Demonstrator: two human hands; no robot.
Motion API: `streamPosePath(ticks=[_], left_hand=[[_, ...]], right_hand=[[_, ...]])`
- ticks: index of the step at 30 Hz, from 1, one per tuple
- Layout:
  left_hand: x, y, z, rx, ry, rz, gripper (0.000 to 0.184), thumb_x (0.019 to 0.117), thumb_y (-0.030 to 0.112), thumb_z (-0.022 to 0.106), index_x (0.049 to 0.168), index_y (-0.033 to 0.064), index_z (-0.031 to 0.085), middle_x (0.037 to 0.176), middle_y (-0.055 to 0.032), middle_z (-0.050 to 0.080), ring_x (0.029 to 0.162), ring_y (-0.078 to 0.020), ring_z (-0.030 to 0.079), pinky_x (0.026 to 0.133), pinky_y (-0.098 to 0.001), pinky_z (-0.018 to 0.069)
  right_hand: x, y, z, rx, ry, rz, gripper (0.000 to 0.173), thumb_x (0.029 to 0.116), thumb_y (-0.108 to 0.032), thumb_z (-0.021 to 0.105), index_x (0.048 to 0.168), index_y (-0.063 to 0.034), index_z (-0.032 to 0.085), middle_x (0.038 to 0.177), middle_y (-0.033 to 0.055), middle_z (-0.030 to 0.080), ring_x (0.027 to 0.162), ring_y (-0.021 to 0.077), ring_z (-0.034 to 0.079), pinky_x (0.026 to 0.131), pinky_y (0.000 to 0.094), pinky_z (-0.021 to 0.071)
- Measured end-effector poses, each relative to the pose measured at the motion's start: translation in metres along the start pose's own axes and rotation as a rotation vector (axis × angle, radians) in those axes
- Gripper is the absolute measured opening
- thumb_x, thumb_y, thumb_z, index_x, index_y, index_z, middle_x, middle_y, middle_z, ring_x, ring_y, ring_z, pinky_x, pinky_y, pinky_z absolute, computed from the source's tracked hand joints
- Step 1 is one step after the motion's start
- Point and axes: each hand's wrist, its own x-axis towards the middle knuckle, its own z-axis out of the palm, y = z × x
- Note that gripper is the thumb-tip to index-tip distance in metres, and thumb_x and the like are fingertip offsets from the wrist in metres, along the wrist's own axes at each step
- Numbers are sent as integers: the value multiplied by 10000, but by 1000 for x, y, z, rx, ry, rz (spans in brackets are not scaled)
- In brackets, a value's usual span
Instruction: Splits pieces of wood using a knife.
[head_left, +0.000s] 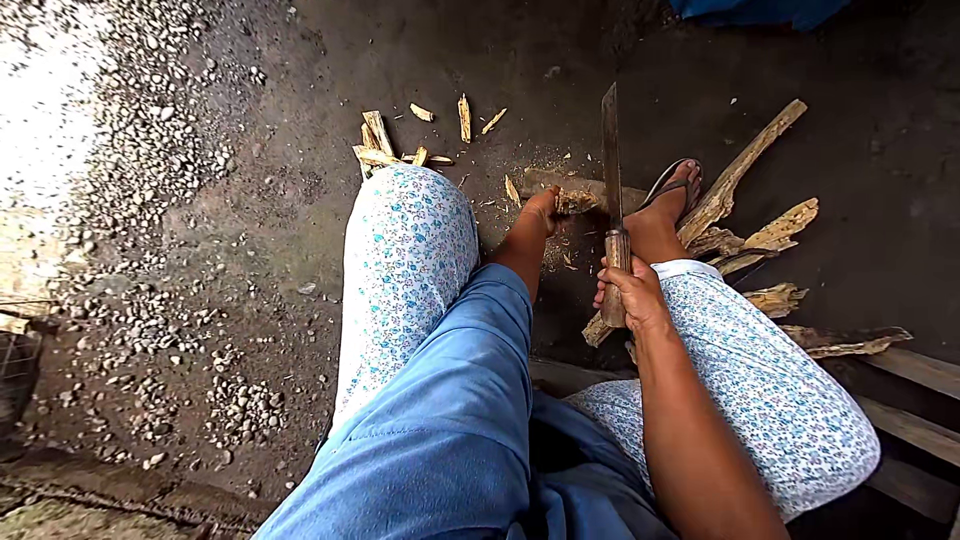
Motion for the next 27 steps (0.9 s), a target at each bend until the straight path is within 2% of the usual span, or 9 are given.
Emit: streamPosePath(ticks=[4, 9, 11, 14, 15, 17, 18, 21, 27], left_hand=[[-3, 8, 4, -435, -17, -7, 513, 1097, 321, 454, 1524, 57, 345, 1430, -225, 490, 1166, -304, 614, 918, -366, 569], [0, -4, 15, -643, -69, -52, 437, 1102, 282, 361, 1468, 44, 380, 1356, -233, 541, 1106, -326, 652, 877, -410, 597], [3, -7, 14, -472, -64, -99, 461, 1109, 316, 339, 1482, 46, 367, 1309, -241, 569, 1000, -299, 686, 812, -371, 607], [9, -10, 10, 199, 74, -6, 452, 1111, 290, 415, 1474, 21, 402, 1179, -224, 644, 854, -255, 700, 745, -366, 600], [8, -11, 7, 462, 164, 95, 480, 1071, 268, 527, 1465, 11, 432, 1210, -214, 632, 908, -260, 692, 779, -399, 598], [5, -8, 2, 816, 295, 382, 788, 918, 230, 766, 1549, 8, 350, 1477, -291, 474, 1245, -390, 602, 1009, -539, 537], [4, -6, -2, 901, 297, 562, 895, 861, 174, 812, 1591, 45, 311, 1548, -310, 389, 1317, -441, 547, 1046, -574, 513], [6, 6, -6, 1071, 158, 947, 916, 809, -28, 769, 1607, 163, 362, 1635, -198, 345, 1406, -383, 495, 1088, -533, 503], [7, 25, -12, 1153, 23, 902, 606, 828, 45, 807, 1399, 73, 604, 1412, -253, 527, 1255, -380, 587, 1055, -508, 515]], right_hand=[[3, 2, 4, 53, -28, -46, 396, 958, -12, 559, 1350, -10, 500, 683, 77, 575, 501, 188, 619, 509, 357, 606], [4, 1, 13, 28, -35, -35, 328, 969, -13, 555, 1290, -12, 492, 671, 78, 572, 491, 180, 613, 502, 342, 598], [7, 2, 13, -27, -35, -26, 300, 957, -11, 588, 1246, -14, 506, 683, 83, 580, 497, 183, 617, 504, 336, 596], [11, 3, 9, -46, -17, -18, 322, 956, -6, 600, 1264, -11, 507, 692, 85, 584, 490, 175, 612, 496, 322, 587], [12, 3, 8, -36, -11, -13, 323, 961, -5, 594, 1272, -13, 506, 689, 84, 589, 486, 175, 612, 494, 323, 589], [14, 2, 7, -20, -6, -9, 333, 964, -14, 590, 1285, -18, 504, 693, 87, 590, 488, 183, 615, 496, 332, 592], [14, 0, 8, -19, -6, -3, 339, 965, -17, 589, 1292, -23, 501, 700, 91, 590, 494, 186, 616, 500, 335, 592], [16, 0, 13, -22, -15, -2, 368, 965, -19, 594, 1319, -33, 495, 716, 106, 599, 503, 192, 618, 505, 337, 591], [20, -1, 13, 36, -21, -3, 300, 974, -26, 593, 1262, -26, 508, 700, 103, 593, 497, 201, 621, 505, 352, 599]])
